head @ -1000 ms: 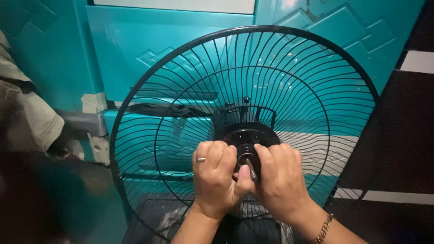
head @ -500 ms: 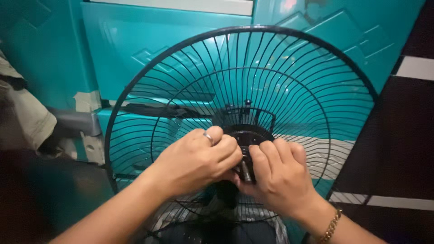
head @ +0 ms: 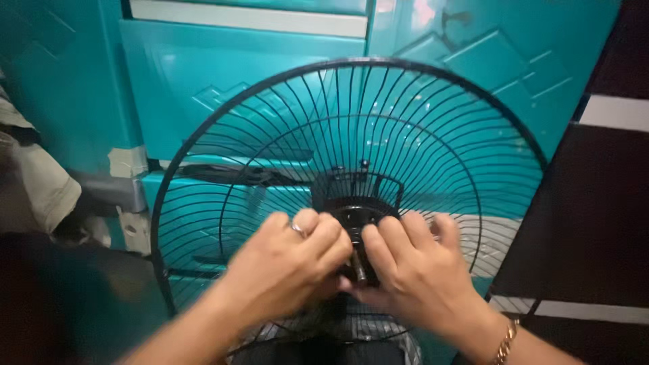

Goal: The person disassembles a table fan by hand. They remove the front grille, then the fan blades, and finally the rear grille, placing each component aside.

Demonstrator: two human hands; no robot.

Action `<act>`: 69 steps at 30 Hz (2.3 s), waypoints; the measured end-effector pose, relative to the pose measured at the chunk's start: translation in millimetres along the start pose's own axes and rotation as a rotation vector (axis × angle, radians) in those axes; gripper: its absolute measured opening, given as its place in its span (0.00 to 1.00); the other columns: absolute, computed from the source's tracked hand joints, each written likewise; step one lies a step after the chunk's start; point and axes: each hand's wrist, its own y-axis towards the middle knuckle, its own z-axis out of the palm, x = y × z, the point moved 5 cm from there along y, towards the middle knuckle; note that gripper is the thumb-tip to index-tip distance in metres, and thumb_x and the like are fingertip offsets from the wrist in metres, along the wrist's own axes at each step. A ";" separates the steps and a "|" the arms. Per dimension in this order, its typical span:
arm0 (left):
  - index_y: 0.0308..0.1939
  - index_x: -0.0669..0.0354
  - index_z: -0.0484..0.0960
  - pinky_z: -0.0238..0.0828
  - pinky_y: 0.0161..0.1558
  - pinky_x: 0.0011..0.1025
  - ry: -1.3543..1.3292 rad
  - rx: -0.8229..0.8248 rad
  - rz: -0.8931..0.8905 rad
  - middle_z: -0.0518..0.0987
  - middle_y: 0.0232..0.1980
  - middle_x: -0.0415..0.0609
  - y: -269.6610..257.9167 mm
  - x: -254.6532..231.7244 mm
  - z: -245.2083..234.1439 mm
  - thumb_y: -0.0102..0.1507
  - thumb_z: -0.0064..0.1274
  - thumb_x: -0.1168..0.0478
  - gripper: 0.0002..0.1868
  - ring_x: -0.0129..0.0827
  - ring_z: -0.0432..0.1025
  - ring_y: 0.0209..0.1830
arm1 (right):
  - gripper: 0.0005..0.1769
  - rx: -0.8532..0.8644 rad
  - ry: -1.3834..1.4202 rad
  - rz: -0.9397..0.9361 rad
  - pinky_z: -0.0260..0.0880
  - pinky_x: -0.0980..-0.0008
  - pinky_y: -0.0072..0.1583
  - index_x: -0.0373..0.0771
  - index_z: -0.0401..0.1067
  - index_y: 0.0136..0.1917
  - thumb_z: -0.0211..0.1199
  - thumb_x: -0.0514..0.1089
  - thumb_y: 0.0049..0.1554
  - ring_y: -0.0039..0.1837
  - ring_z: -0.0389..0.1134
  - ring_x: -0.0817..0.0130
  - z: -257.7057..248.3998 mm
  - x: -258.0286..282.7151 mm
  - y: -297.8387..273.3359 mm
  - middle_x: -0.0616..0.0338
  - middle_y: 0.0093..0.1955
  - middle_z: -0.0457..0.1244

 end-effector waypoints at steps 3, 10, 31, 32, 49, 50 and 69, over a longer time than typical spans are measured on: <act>0.37 0.50 0.75 0.60 0.35 0.31 0.137 0.043 0.219 0.68 0.36 0.40 12.5 11.3 -4.9 0.55 0.58 0.43 0.19 0.33 0.68 0.41 | 0.38 0.040 0.008 -0.060 0.57 0.55 0.48 0.37 0.71 0.51 0.69 0.69 0.42 0.47 0.62 0.59 -4.4 -11.2 -3.9 0.56 0.45 0.62; 0.29 0.54 0.73 0.59 0.30 0.33 0.022 0.043 0.215 0.67 0.32 0.43 28.8 5.7 9.2 0.51 0.60 0.34 0.28 0.36 0.68 0.34 | 0.31 0.117 0.025 -0.277 0.60 0.59 0.50 0.38 0.71 0.52 0.69 0.63 0.47 0.48 0.63 0.63 7.8 -31.9 -2.1 0.60 0.45 0.62; 0.32 0.51 0.73 0.61 0.31 0.35 0.003 0.062 0.093 0.67 0.32 0.43 11.6 10.0 10.6 0.48 0.62 0.38 0.25 0.38 0.69 0.34 | 0.37 -0.041 0.171 -0.143 0.63 0.57 0.55 0.32 0.69 0.60 0.72 0.59 0.47 0.53 0.66 0.59 4.8 -17.9 -9.2 0.54 0.52 0.65; 0.32 0.51 0.73 0.61 0.31 0.36 -0.004 0.069 0.102 0.68 0.32 0.43 13.9 10.9 7.2 0.48 0.62 0.39 0.25 0.38 0.70 0.34 | 0.43 -0.043 0.154 -0.060 0.62 0.55 0.55 0.32 0.68 0.61 0.72 0.63 0.43 0.52 0.64 0.57 3.3 -8.3 -8.5 0.52 0.52 0.64; 0.35 0.52 0.74 0.62 0.33 0.33 0.094 -0.003 0.241 0.69 0.34 0.42 0.3 21.2 -0.8 0.58 0.57 0.41 0.20 0.37 0.71 0.37 | 0.42 -0.123 -0.030 0.209 0.54 0.53 0.53 0.33 0.70 0.56 0.72 0.69 0.44 0.49 0.63 0.57 9.7 16.0 -15.7 0.53 0.48 0.63; 0.34 0.51 0.73 0.61 0.32 0.33 0.099 -0.011 0.243 0.69 0.33 0.42 -0.9 22.3 2.3 0.58 0.57 0.41 0.19 0.36 0.71 0.37 | 0.40 -0.110 -0.027 0.169 0.55 0.54 0.52 0.31 0.71 0.55 0.73 0.67 0.45 0.48 0.63 0.57 10.6 15.3 -15.5 0.54 0.46 0.63; 0.28 0.54 0.73 0.60 0.29 0.31 0.228 0.087 0.455 0.70 0.26 0.43 20.4 22.4 12.2 0.59 0.53 0.51 0.13 0.35 0.70 0.26 | 0.39 0.096 -0.244 0.157 0.52 0.53 0.50 0.45 0.66 0.37 0.63 0.83 0.40 0.44 0.59 0.61 9.3 5.3 4.4 0.62 0.38 0.57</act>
